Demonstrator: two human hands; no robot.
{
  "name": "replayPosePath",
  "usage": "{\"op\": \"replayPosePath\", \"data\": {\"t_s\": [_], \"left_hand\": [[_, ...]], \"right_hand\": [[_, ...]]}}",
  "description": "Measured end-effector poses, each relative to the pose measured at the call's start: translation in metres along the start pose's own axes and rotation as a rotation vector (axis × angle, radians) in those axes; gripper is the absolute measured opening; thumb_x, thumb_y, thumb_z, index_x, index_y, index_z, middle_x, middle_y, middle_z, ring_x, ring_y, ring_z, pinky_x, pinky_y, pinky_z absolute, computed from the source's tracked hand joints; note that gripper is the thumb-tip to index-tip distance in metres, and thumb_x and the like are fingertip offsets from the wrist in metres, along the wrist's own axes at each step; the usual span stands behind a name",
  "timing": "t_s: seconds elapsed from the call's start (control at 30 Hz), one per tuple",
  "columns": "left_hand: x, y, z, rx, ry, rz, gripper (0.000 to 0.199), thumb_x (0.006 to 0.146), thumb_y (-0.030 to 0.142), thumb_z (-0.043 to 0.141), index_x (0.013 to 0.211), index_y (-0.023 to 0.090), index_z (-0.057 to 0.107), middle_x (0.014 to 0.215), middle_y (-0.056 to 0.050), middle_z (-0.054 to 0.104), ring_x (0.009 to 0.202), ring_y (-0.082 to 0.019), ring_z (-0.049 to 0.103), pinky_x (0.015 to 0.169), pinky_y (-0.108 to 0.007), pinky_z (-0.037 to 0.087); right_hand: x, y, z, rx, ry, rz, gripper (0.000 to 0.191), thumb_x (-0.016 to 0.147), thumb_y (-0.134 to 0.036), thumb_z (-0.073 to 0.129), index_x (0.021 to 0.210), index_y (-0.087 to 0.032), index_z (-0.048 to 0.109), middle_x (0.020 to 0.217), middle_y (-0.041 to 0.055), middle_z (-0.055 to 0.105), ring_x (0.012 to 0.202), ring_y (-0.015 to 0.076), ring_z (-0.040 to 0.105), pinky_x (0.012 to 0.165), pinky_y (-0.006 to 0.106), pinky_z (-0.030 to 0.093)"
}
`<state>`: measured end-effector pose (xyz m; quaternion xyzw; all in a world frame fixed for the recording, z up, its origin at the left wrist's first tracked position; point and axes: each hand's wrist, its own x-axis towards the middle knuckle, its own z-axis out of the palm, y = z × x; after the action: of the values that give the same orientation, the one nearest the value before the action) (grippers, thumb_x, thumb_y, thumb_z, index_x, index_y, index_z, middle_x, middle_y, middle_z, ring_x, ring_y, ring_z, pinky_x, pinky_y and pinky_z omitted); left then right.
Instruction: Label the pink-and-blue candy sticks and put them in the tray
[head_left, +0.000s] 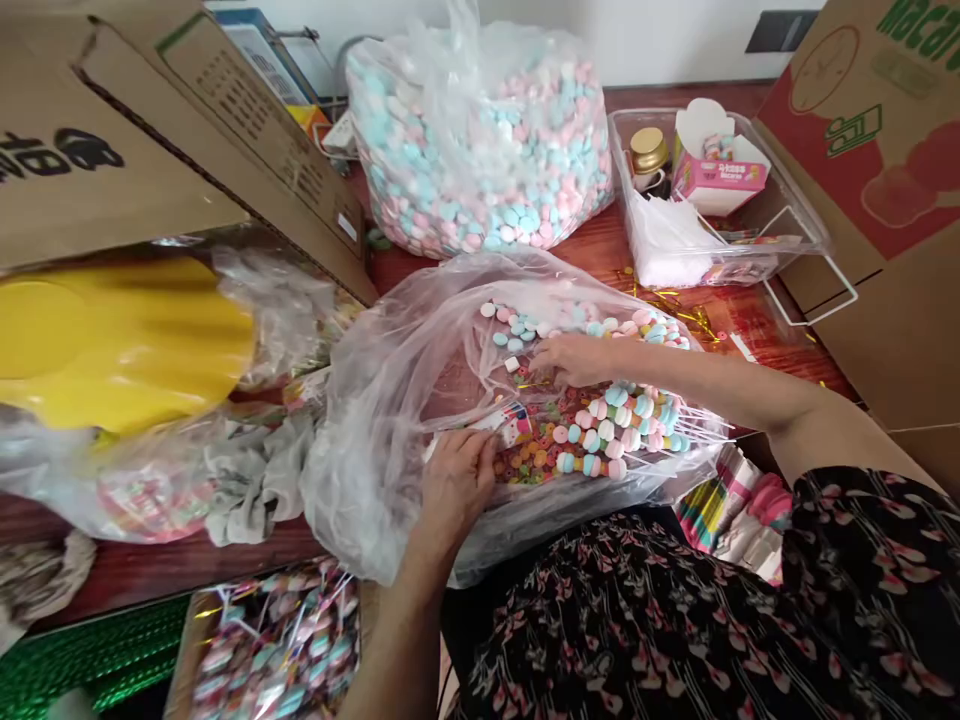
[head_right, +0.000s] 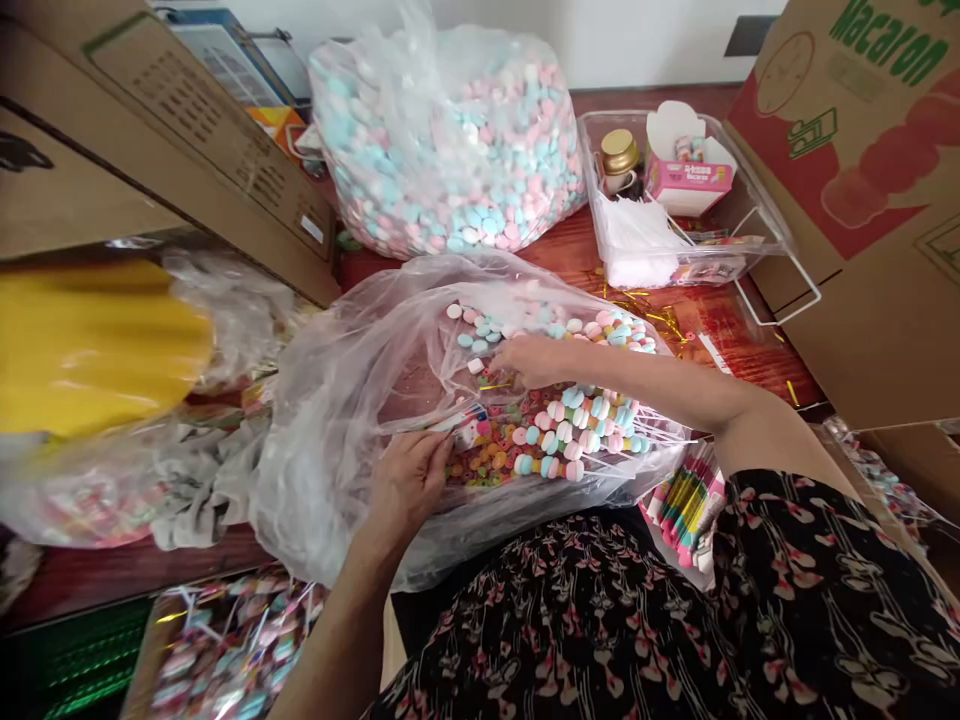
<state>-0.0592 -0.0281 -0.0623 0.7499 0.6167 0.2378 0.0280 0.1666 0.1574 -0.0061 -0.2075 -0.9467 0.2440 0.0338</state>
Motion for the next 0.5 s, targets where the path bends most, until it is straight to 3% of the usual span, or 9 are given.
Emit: {"op": "replayPosePath", "data": {"t_s": [0.07, 0.13, 0.23, 0.3, 0.4, 0.5], "left_hand": [[0.001, -0.001, 0.000, -0.035, 0.001, -0.047, 0.029, 0.097, 0.031, 0.048, 0.095, 0.017, 0.073, 0.095, -0.009, 0.074, 0.088, -0.024, 0.064, 0.082, -0.037, 0.050], [0.003, -0.002, 0.001, -0.059, 0.012, -0.092, 0.029, 0.096, 0.031, 0.049, 0.089, 0.018, 0.073, 0.090, -0.008, 0.074, 0.085, -0.024, 0.064, 0.079, -0.037, 0.050], [0.006, 0.000, 0.003, -0.133, 0.087, -0.136, 0.027, 0.093, 0.032, 0.053, 0.080, 0.018, 0.072, 0.082, -0.007, 0.073, 0.080, -0.023, 0.065, 0.076, -0.035, 0.050], [0.007, 0.001, 0.005, -0.190, 0.161, -0.149, 0.026, 0.092, 0.034, 0.058, 0.075, 0.018, 0.070, 0.077, -0.006, 0.071, 0.076, -0.021, 0.064, 0.074, -0.034, 0.050], [0.005, -0.002, 0.007, -0.220, 0.209, -0.141, 0.027, 0.088, 0.039, 0.065, 0.072, 0.018, 0.068, 0.072, -0.004, 0.070, 0.072, -0.020, 0.063, 0.071, -0.033, 0.049], [0.003, -0.011, 0.010, -0.241, 0.155, -0.099, 0.026, 0.087, 0.042, 0.066, 0.076, 0.019, 0.072, 0.079, -0.005, 0.073, 0.076, -0.021, 0.066, 0.073, -0.033, 0.050]], "right_hand": [[-0.009, 0.002, -0.013, 0.044, 0.087, -0.049, 0.039, 0.075, -0.003, 0.061, 0.111, -0.016, 0.071, 0.115, 0.0095, 0.070, 0.101, 0.0188, 0.064, 0.093, 0.033, 0.048], [-0.025, 0.002, -0.033, 0.119, 0.276, -0.035, 0.029, 0.081, -0.008, 0.057, 0.103, -0.017, 0.073, 0.103, 0.0066, 0.073, 0.094, 0.0170, 0.064, 0.088, 0.031, 0.049], [-0.059, 0.005, -0.062, 0.210, 0.572, 0.111, 0.018, 0.083, -0.016, 0.056, 0.087, -0.015, 0.074, 0.084, 0.0028, 0.073, 0.077, 0.0143, 0.064, 0.073, 0.026, 0.048], [-0.086, 0.014, -0.077, 0.167, 0.692, 0.237, 0.016, 0.080, -0.018, 0.059, 0.083, -0.015, 0.074, 0.078, 0.0011, 0.072, 0.070, 0.0130, 0.062, 0.068, 0.025, 0.046], [-0.130, 0.040, -0.089, 0.002, 0.681, 0.481, 0.015, 0.078, -0.021, 0.061, 0.080, -0.014, 0.074, 0.069, 0.0002, 0.069, 0.064, 0.0124, 0.058, 0.067, 0.025, 0.043], [-0.169, 0.073, -0.088, -0.174, 0.428, 0.808, 0.022, 0.073, -0.019, 0.066, 0.092, -0.015, 0.076, 0.077, 0.0028, 0.070, 0.071, 0.0154, 0.060, 0.072, 0.027, 0.045]]}}
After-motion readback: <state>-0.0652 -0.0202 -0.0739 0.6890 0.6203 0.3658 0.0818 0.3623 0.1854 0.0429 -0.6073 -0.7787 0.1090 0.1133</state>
